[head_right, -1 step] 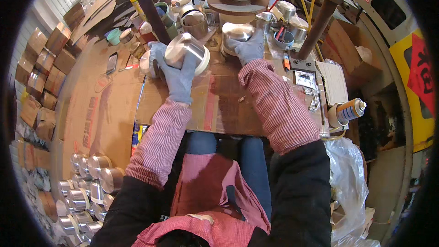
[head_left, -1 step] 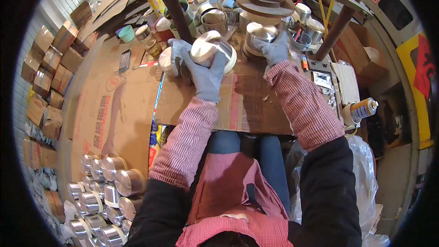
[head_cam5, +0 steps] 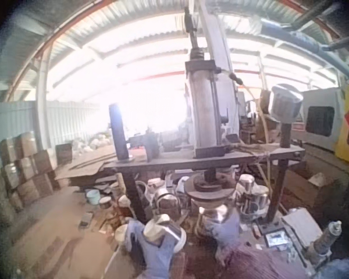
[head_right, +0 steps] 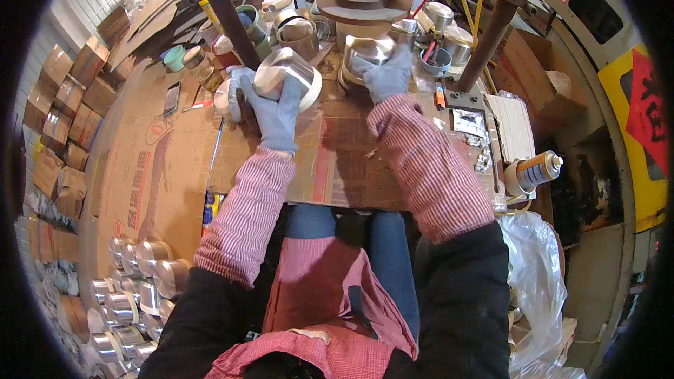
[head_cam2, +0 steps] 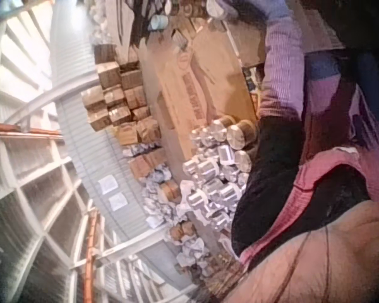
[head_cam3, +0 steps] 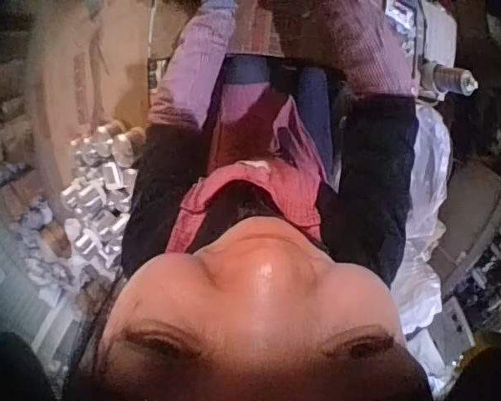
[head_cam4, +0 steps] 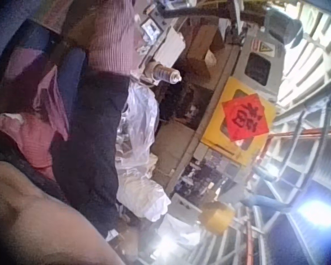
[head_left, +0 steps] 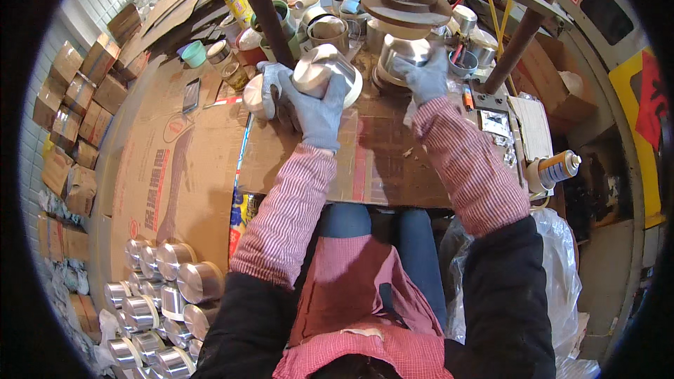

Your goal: The person repeatedly picks up small metal cups, rubs their rims with a white pad, and places them into a plastic bag. The person also briefly sprays a lubricant onto a machine part and wipes it with a cloth.

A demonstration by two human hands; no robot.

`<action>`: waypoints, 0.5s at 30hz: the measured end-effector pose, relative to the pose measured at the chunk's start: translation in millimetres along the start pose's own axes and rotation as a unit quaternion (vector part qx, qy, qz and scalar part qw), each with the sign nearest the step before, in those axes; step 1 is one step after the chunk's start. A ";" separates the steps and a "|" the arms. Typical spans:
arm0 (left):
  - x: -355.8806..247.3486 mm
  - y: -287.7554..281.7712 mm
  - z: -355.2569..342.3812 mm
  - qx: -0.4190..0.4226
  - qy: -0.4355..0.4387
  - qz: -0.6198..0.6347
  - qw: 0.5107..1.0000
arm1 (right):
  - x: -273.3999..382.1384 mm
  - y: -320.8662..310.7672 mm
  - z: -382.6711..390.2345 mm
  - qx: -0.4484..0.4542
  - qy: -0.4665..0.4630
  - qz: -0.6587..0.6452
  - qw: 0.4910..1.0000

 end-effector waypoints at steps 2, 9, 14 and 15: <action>23.6 17.8 -15.7 -0.016 -0.010 -0.024 1.000 | 18.1 -34.9 4.9 -0.045 0.045 -0.113 0.992; 95.2 131.4 8.5 0.202 0.082 -0.124 0.968 | 70.0 -154.0 104.3 0.002 0.173 -0.116 0.978; 109.0 121.9 16.7 0.232 0.001 -0.199 0.952 | 80.6 -180.5 153.9 0.001 0.137 -0.083 0.987; 88.1 110.5 19.3 0.215 0.053 -0.247 0.943 | 76.8 -180.8 162.1 0.020 0.152 -0.087 0.984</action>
Point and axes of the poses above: each hand's wrist, its own z-axis away from the middle knuckle, its own y-axis out of the palm, x = y × z, the point moved 10 cm from there along -z, towards the middle knuckle, and after that the axes turned 15 degrees about -x, right-handed, at the moved point
